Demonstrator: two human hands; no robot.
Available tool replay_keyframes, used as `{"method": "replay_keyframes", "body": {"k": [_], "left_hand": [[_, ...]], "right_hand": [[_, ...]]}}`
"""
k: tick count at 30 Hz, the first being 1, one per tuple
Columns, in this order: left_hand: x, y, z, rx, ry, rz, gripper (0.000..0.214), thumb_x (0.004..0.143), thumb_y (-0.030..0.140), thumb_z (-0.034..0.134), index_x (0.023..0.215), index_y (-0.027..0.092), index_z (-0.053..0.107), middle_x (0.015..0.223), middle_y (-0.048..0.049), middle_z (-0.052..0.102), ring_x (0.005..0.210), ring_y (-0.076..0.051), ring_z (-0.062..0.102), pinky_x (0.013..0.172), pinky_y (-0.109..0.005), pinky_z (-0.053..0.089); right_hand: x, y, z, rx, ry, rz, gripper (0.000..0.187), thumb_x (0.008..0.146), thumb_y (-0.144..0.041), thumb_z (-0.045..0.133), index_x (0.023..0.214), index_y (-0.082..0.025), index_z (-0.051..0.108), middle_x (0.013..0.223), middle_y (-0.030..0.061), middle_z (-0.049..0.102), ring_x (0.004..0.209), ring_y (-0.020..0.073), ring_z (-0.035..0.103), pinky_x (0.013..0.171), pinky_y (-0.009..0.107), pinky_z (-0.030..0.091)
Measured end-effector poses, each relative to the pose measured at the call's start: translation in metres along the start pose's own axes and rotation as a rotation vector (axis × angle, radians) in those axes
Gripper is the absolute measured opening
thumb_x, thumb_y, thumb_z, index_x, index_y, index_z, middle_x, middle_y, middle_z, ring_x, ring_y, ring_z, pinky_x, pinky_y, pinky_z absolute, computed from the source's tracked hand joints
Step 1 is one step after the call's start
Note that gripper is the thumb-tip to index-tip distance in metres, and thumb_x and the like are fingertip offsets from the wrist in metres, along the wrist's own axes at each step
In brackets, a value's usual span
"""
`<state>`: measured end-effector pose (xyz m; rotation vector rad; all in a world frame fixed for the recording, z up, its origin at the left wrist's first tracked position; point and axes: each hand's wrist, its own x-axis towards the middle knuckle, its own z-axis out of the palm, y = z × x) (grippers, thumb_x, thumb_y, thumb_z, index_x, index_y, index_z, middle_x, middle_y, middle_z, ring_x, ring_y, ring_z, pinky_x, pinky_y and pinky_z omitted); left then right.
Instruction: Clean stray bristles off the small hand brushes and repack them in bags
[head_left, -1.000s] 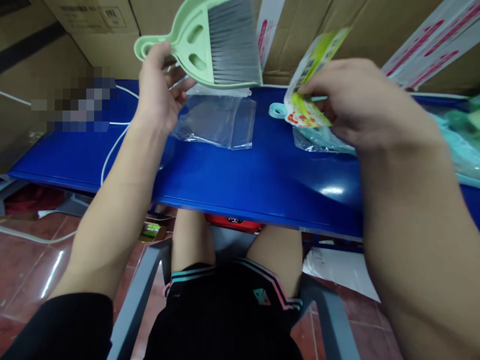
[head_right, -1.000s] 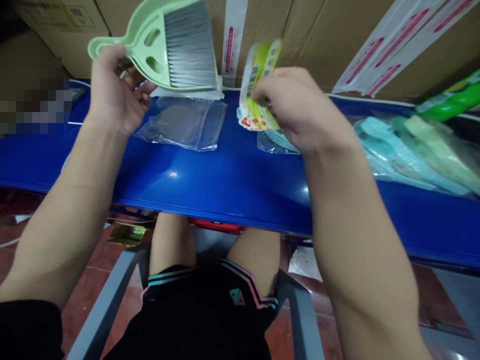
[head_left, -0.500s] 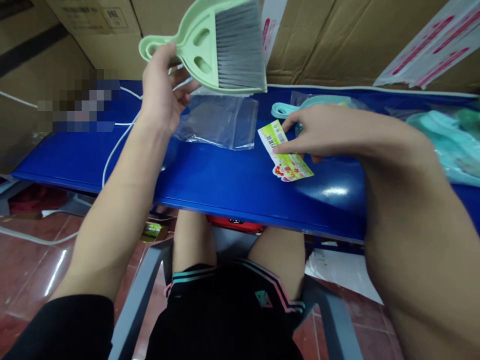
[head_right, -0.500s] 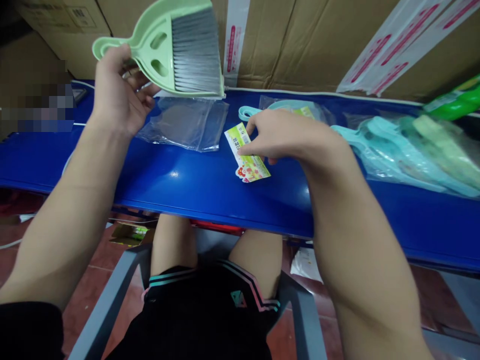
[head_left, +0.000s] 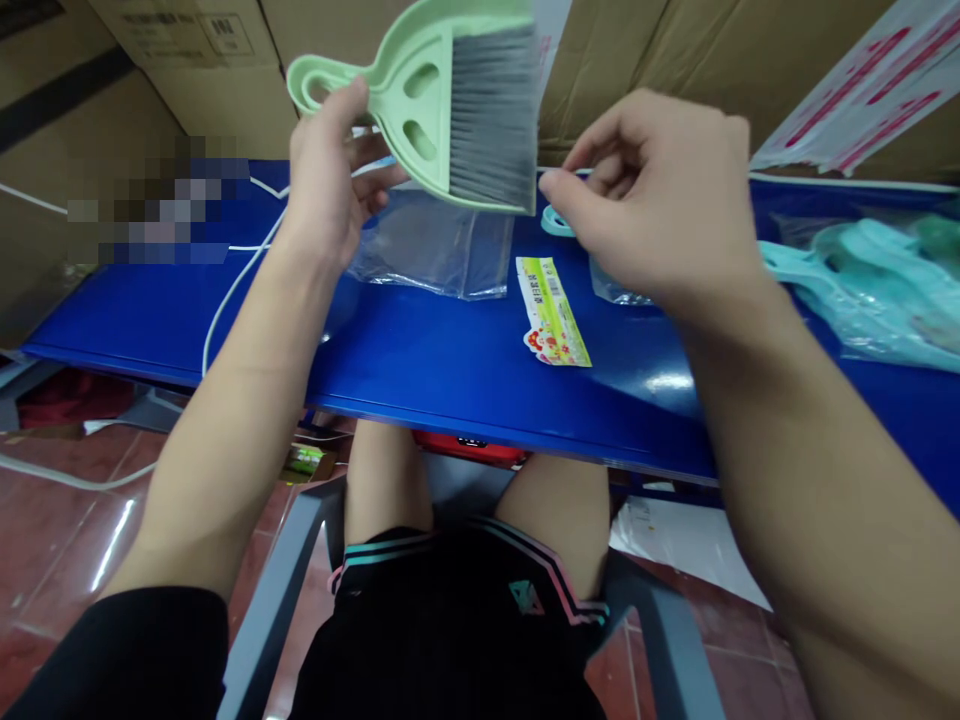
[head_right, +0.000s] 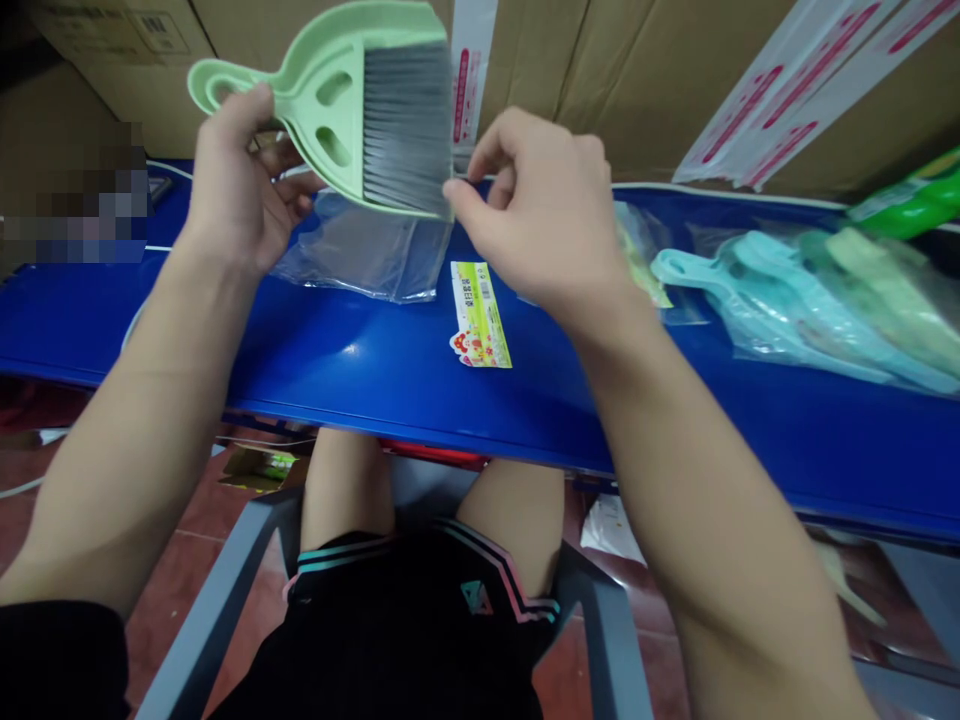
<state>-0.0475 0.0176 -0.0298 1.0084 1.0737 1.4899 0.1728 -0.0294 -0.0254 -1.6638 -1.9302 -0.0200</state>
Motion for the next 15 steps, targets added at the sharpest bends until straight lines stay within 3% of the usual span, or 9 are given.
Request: {"method": "replay_keyframes", "body": {"k": [4,6,10,15], "left_hand": [[-0.008,-0.004,0.004,-0.002,-0.119,0.080,0.010,0.105,0.032,0.058,0.097,0.027,0.062,0.083,0.0012,0.072,0.070,-0.015,0.064,0.057,-0.028,0.038],[-0.011,-0.007,0.005,0.010,-0.169,0.133,0.007,0.103,0.033,0.063,0.109,0.029,0.065,0.092,0.0031,0.075,0.074,-0.014,0.066,0.059,-0.027,0.042],[-0.013,-0.010,0.006,0.040,-0.125,0.150,0.025,0.100,0.042,0.071,0.125,0.041,0.068,0.113,0.0059,0.076,0.087,-0.015,0.070,0.068,-0.031,0.049],[-0.008,-0.012,0.003,0.044,-0.097,0.256,0.014,0.097,0.044,0.073,0.107,0.041,0.065,0.111,0.0098,0.075,0.076,-0.010,0.068,0.054,-0.025,0.051]], "right_hand": [[-0.001,0.000,0.014,0.045,0.198,-0.350,0.033,0.092,-0.036,0.073,0.120,-0.019,0.072,0.125,0.0132,0.071,0.124,0.0312,0.062,0.110,0.050,0.048],[0.002,-0.006,0.017,-0.014,0.229,-0.425,0.037,0.093,-0.043,0.071,0.125,-0.022,0.073,0.140,0.0118,0.065,0.139,0.0364,0.053,0.114,0.055,0.044],[0.018,-0.028,0.018,-0.099,0.107,-0.492,0.035,0.099,-0.045,0.065,0.128,-0.028,0.070,0.158,0.0077,0.055,0.151,0.0376,0.045,0.114,0.055,0.043],[0.030,-0.048,0.024,-0.091,0.043,-0.520,0.044,0.100,-0.032,0.056,0.144,-0.035,0.058,0.163,0.0042,0.052,0.149,0.0298,0.050,0.116,0.050,0.046]]}}
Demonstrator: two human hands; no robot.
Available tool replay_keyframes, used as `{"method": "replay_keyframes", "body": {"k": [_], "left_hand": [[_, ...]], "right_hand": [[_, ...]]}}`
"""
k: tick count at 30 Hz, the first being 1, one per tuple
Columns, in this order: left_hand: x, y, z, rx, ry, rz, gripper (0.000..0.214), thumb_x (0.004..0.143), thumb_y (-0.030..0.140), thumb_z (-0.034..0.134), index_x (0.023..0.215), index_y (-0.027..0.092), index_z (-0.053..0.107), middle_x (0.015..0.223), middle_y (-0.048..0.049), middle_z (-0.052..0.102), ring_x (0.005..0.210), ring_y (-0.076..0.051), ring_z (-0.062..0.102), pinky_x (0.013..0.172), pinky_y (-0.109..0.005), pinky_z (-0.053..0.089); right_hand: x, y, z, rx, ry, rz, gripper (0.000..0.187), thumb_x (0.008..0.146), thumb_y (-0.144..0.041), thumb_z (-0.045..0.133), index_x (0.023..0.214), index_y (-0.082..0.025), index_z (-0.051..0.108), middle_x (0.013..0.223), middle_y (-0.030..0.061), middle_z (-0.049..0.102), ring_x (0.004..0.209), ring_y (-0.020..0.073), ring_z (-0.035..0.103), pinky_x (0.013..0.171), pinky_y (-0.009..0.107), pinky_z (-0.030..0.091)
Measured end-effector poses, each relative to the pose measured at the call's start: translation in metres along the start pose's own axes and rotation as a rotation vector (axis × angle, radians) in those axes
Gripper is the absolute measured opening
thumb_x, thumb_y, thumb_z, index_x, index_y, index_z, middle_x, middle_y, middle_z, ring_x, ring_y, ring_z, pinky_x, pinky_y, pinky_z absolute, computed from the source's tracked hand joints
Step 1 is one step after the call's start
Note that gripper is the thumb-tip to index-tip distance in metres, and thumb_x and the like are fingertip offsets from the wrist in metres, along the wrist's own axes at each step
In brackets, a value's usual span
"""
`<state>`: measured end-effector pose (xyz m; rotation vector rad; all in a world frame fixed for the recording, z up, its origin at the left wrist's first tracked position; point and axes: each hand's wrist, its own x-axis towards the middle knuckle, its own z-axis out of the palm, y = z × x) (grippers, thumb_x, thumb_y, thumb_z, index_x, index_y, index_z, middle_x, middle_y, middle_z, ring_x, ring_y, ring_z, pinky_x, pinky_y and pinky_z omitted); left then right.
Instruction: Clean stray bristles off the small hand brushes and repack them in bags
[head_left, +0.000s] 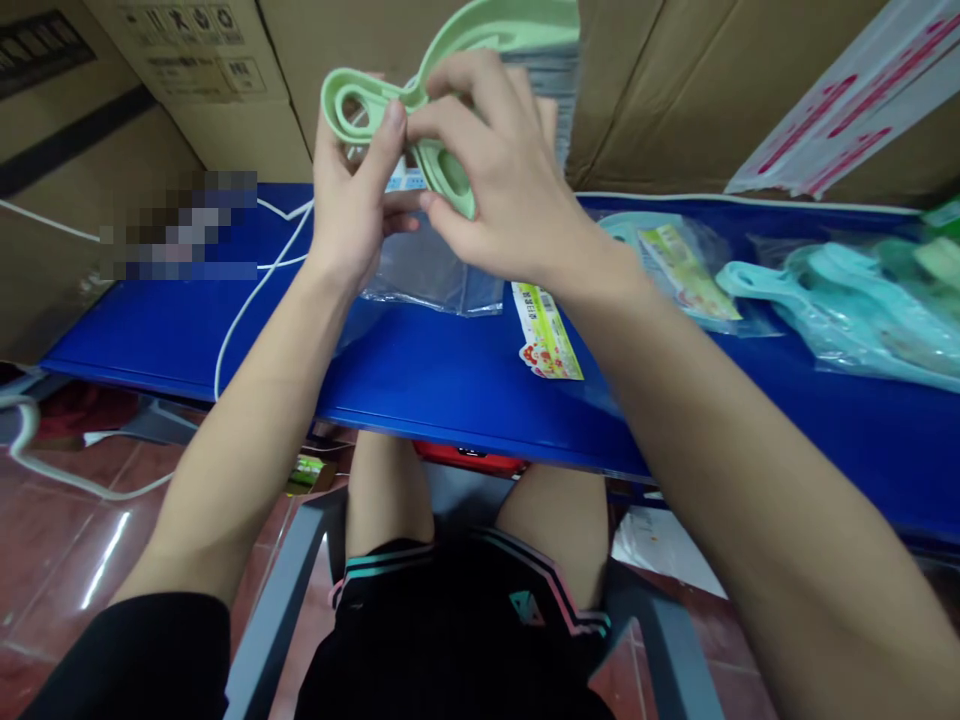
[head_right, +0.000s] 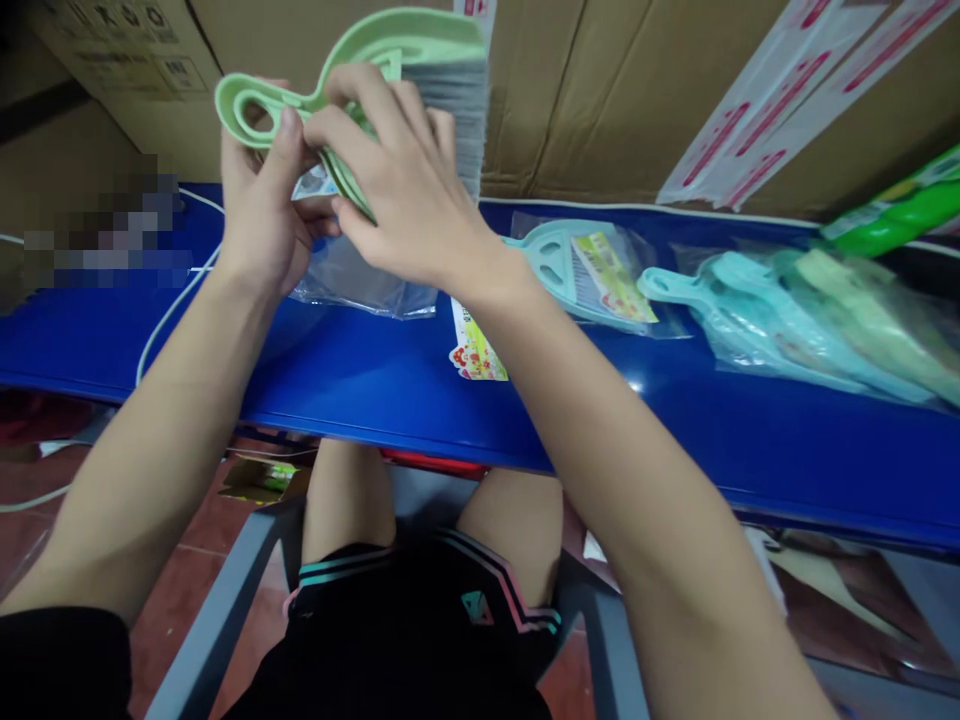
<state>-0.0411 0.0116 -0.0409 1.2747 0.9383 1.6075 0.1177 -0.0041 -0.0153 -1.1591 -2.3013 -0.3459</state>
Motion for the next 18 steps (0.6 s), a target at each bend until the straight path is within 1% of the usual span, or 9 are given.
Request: {"method": "replay_keyframes", "body": {"k": [3,6,8,9,11,13,15,17,18], "left_hand": [[0.001,-0.002,-0.002,0.064,-0.020,0.060,0.016,0.098,0.045,0.071,0.106,0.037,0.060,0.106,0.0085,0.075,0.068,-0.009,0.066,0.051,-0.023,0.051],[0.001,-0.005,-0.003,0.100,-0.085,0.132,0.020,0.099,0.049,0.070,0.110,0.036,0.060,0.108,0.0065,0.075,0.069,-0.010,0.066,0.052,-0.023,0.052],[0.001,-0.006,-0.003,0.116,-0.132,0.138,0.021,0.099,0.050,0.069,0.113,0.036,0.061,0.114,0.0059,0.075,0.070,-0.011,0.066,0.054,-0.024,0.054],[0.001,-0.006,-0.002,0.128,-0.154,0.117,0.021,0.100,0.051,0.068,0.114,0.037,0.061,0.117,0.0052,0.075,0.071,-0.012,0.067,0.056,-0.025,0.056],[0.000,-0.005,0.000,0.147,-0.197,0.061,0.023,0.100,0.051,0.067,0.118,0.038,0.061,0.120,0.0032,0.074,0.081,-0.016,0.073,0.062,-0.025,0.059],[-0.005,-0.002,0.005,0.142,-0.212,0.027,0.022,0.101,0.047,0.068,0.121,0.038,0.063,0.120,0.0014,0.073,0.100,-0.024,0.078,0.071,-0.029,0.064],[-0.012,0.002,0.012,0.101,-0.149,0.020,0.018,0.101,0.040,0.070,0.118,0.038,0.068,0.122,0.0009,0.072,0.118,-0.031,0.076,0.082,-0.037,0.068],[-0.020,0.006,0.020,0.039,-0.040,0.003,0.012,0.100,0.031,0.071,0.110,0.038,0.072,0.125,0.0012,0.073,0.126,-0.034,0.073,0.095,-0.045,0.068],[-0.023,0.007,0.022,0.015,-0.004,-0.009,0.011,0.100,0.029,0.071,0.107,0.038,0.073,0.126,0.0012,0.074,0.128,-0.034,0.072,0.100,-0.046,0.068]], "right_hand": [[-0.004,-0.004,0.004,0.027,0.009,0.024,0.047,0.102,-0.030,0.051,0.149,-0.034,0.054,0.164,0.0057,0.050,0.150,0.0282,0.050,0.118,0.049,0.046],[-0.013,-0.005,0.005,0.082,0.044,0.048,0.048,0.104,-0.032,0.049,0.152,-0.029,0.055,0.162,0.0091,0.050,0.151,0.0272,0.049,0.119,0.047,0.046],[-0.017,-0.004,0.006,0.130,0.068,0.079,0.050,0.105,-0.033,0.047,0.154,-0.028,0.055,0.160,0.0108,0.052,0.146,0.0251,0.053,0.117,0.046,0.046],[-0.019,-0.003,0.006,0.149,0.087,0.097,0.049,0.106,-0.033,0.046,0.154,-0.028,0.056,0.158,0.0109,0.053,0.141,0.0239,0.056,0.117,0.045,0.046],[-0.021,-0.003,0.007,0.171,0.141,0.126,0.048,0.107,-0.030,0.045,0.152,-0.031,0.061,0.156,0.0098,0.055,0.129,0.0215,0.062,0.116,0.043,0.046],[-0.022,-0.003,0.006,0.182,0.179,0.151,0.046,0.108,-0.026,0.045,0.148,-0.034,0.065,0.156,0.0072,0.054,0.121,0.0194,0.065,0.115,0.040,0.048],[-0.022,-0.004,0.005,0.195,0.173,0.176,0.045,0.109,-0.024,0.044,0.145,-0.036,0.068,0.159,0.0055,0.052,0.119,0.0176,0.065,0.112,0.036,0.050],[-0.022,-0.005,0.005,0.203,0.150,0.196,0.043,0.111,-0.026,0.042,0.143,-0.035,0.069,0.160,0.0061,0.050,0.122,0.0174,0.064,0.112,0.034,0.050],[-0.021,-0.006,0.005,0.202,0.148,0.198,0.041,0.112,-0.029,0.043,0.141,-0.035,0.071,0.161,0.0070,0.050,0.126,0.0184,0.063,0.112,0.034,0.050]]}}
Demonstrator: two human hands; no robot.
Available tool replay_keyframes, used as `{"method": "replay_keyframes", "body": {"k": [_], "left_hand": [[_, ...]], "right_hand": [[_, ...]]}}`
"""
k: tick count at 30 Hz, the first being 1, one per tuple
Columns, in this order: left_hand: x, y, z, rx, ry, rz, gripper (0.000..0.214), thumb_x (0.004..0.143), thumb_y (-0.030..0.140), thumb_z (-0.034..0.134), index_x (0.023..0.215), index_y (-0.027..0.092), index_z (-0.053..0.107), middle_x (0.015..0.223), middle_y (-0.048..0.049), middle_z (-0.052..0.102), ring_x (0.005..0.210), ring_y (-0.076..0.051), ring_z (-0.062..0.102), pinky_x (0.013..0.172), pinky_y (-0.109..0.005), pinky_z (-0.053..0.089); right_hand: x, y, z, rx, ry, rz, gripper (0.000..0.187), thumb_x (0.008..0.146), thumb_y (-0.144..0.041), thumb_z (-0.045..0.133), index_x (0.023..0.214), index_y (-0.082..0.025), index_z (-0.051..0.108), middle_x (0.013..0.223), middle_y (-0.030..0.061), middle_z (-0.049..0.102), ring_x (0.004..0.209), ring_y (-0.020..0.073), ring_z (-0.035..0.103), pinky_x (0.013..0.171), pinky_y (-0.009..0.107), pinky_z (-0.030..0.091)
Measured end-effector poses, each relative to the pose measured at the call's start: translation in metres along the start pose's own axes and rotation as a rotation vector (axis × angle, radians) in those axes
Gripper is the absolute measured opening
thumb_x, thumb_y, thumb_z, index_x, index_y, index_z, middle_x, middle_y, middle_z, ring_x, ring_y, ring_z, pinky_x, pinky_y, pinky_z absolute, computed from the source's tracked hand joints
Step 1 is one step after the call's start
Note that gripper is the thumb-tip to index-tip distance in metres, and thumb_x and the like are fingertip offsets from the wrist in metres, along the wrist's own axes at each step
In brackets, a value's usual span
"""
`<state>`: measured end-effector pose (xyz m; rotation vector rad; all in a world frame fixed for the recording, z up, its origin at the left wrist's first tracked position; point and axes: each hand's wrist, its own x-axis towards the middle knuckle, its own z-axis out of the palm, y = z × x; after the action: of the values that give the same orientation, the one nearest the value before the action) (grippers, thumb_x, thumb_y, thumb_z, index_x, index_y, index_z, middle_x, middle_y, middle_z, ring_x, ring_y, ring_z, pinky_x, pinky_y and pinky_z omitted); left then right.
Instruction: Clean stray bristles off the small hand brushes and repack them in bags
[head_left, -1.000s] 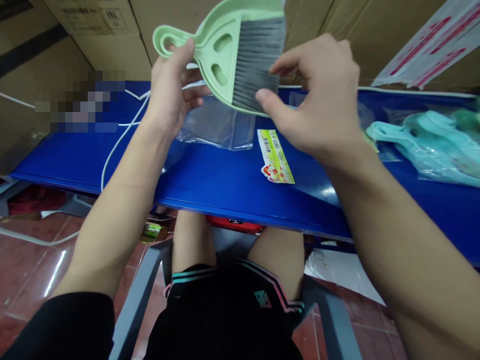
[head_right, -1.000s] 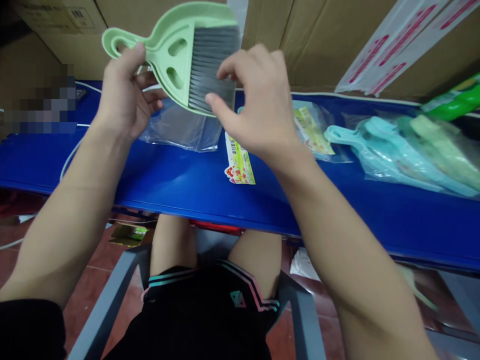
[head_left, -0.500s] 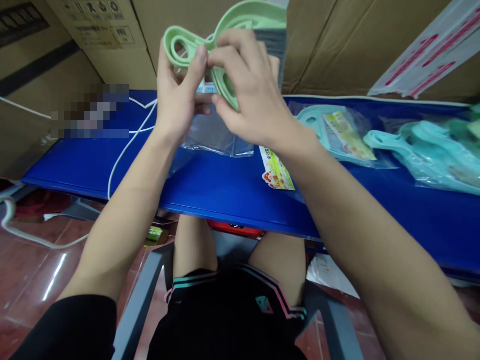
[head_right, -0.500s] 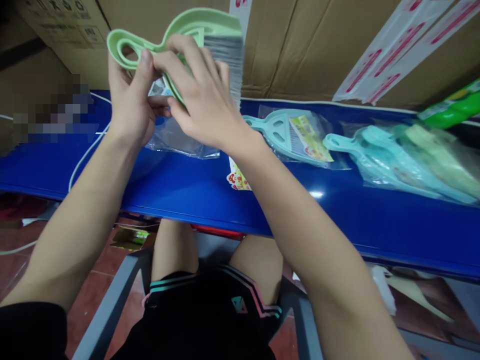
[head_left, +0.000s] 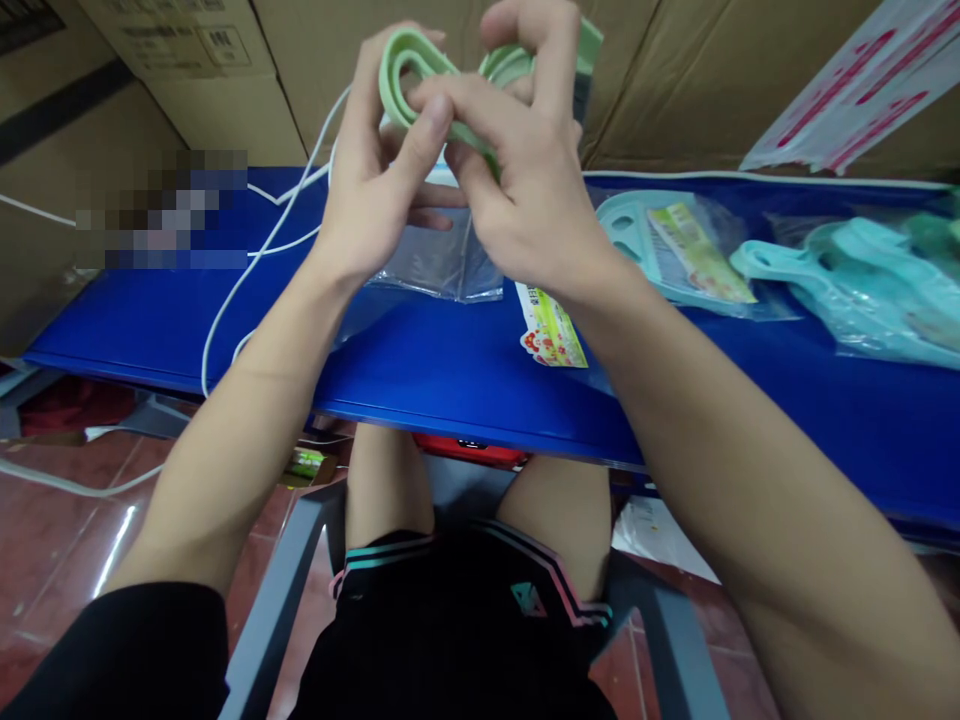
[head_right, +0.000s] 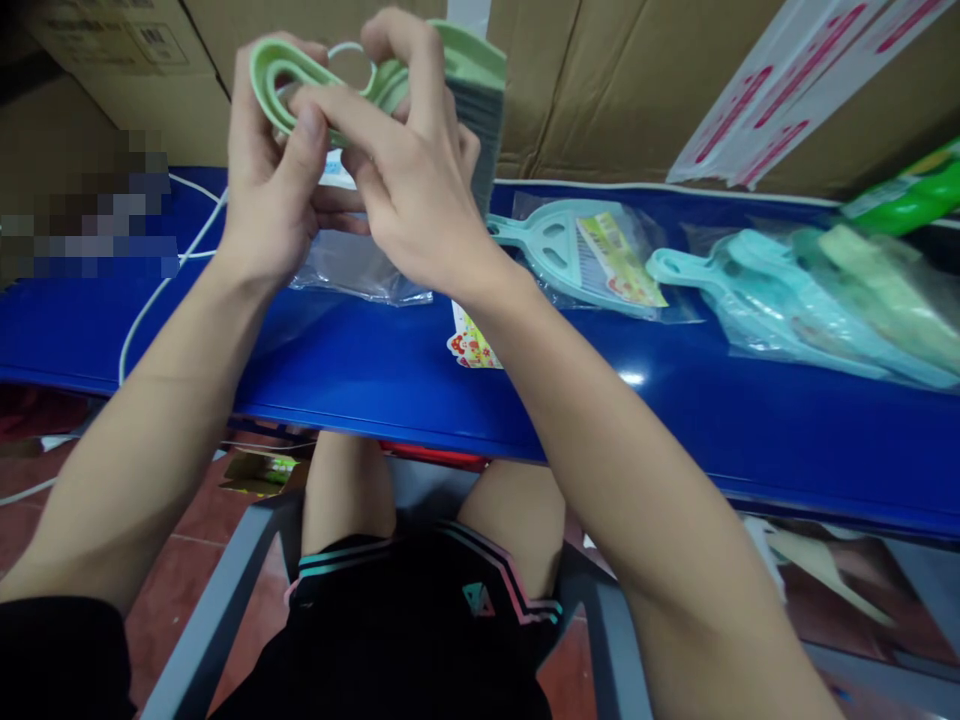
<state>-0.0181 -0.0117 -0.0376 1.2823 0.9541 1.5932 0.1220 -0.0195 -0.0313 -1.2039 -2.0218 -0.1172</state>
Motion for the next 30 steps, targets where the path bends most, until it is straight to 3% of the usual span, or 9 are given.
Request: {"method": "replay_keyframes", "body": {"k": [2,5,7,9,15,19,22,26,30], "left_hand": [[-0.002,0.001,0.001,-0.007,-0.010,-0.008,0.010,0.100,0.030,0.071,0.106,0.037,0.072,0.126,0.0017,0.075,0.127,-0.033,0.071,0.099,-0.045,0.068],[0.006,-0.002,-0.007,0.051,-0.151,0.041,0.012,0.102,0.038,0.069,0.113,0.038,0.068,0.127,0.0017,0.074,0.115,-0.029,0.075,0.080,-0.036,0.071],[0.012,-0.005,-0.013,0.077,-0.233,0.076,0.014,0.102,0.041,0.067,0.116,0.038,0.064,0.122,0.0010,0.074,0.106,-0.026,0.077,0.071,-0.031,0.069],[0.014,-0.006,-0.016,0.089,-0.259,0.083,0.018,0.102,0.043,0.069,0.118,0.038,0.062,0.114,0.0006,0.074,0.103,-0.024,0.077,0.071,-0.029,0.068],[0.002,0.000,-0.008,0.009,-0.081,-0.042,0.027,0.095,0.027,0.080,0.117,0.039,0.070,0.104,-0.0001,0.076,0.120,-0.031,0.076,0.086,-0.034,0.068],[0.002,-0.002,-0.009,0.075,-0.144,0.014,0.034,0.098,0.029,0.074,0.129,0.041,0.067,0.113,0.0016,0.076,0.110,-0.030,0.079,0.073,-0.033,0.069],[0.004,-0.004,-0.011,0.095,-0.204,0.075,0.032,0.096,0.031,0.077,0.126,0.039,0.068,0.116,0.0024,0.077,0.105,-0.027,0.080,0.066,-0.027,0.067],[0.002,-0.003,-0.010,0.079,-0.152,0.028,0.031,0.093,0.026,0.081,0.118,0.041,0.072,0.113,0.0040,0.079,0.105,-0.027,0.082,0.063,-0.023,0.063],[0.001,-0.003,-0.006,0.047,-0.089,0.025,0.036,0.092,0.012,0.078,0.115,0.039,0.076,0.106,0.0031,0.078,0.095,-0.026,0.084,0.060,-0.023,0.061]], "right_hand": [[0.000,0.000,0.001,-0.013,0.025,-0.004,0.037,0.111,-0.034,0.045,0.136,-0.034,0.073,0.160,0.0073,0.052,0.133,0.0226,0.059,0.115,0.039,0.048],[0.001,0.001,0.005,-0.017,0.101,-0.038,0.035,0.109,-0.034,0.049,0.130,-0.035,0.077,0.151,0.0035,0.060,0.141,0.0295,0.054,0.114,0.046,0.048],[0.001,0.001,0.006,-0.012,0.147,-0.051,0.034,0.107,-0.029,0.050,0.126,-0.033,0.079,0.144,0.0009,0.065,0.142,0.0307,0.054,0.115,0.047,0.048],[0.001,0.000,0.005,-0.018,0.158,-0.066,0.033,0.106,-0.026,0.052,0.124,-0.032,0.079,0.138,-0.0010,0.069,0.141,0.0295,0.055,0.119,0.048,0.044],[0.004,0.003,-0.003,-0.051,0.043,-0.093,0.031,0.104,-0.027,0.055,0.127,-0.031,0.076,0.136,-0.0015,0.070,0.143,0.0292,0.048,0.126,0.049,0.034],[0.004,0.004,-0.010,-0.101,0.010,-0.091,0.035,0.098,-0.023,0.055,0.126,-0.024,0.075,0.134,0.0047,0.068,0.143,0.0352,0.046,0.126,0.055,0.030],[0.006,0.006,-0.016,-0.125,-0.028,-0.132,0.037,0.100,-0.029,0.051,0.127,-0.021,0.074,0.133,0.0087,0.067,0.145,0.0368,0.046,0.123,0.055,0.033],[0.011,0.010,-0.025,-0.169,-0.094,-0.227,0.038,0.102,-0.033,0.047,0.129,-0.019,0.070,0.137,0.0111,0.063,0.140,0.0350,0.050,0.114,0.051,0.042],[0.014,0.013,-0.029,-0.277,-0.128,-0.266,0.041,0.103,-0.033,0.043,0.130,-0.017,0.070,0.137,0.0111,0.064,0.142,0.0352,0.050,0.124,0.051,0.035]]}}
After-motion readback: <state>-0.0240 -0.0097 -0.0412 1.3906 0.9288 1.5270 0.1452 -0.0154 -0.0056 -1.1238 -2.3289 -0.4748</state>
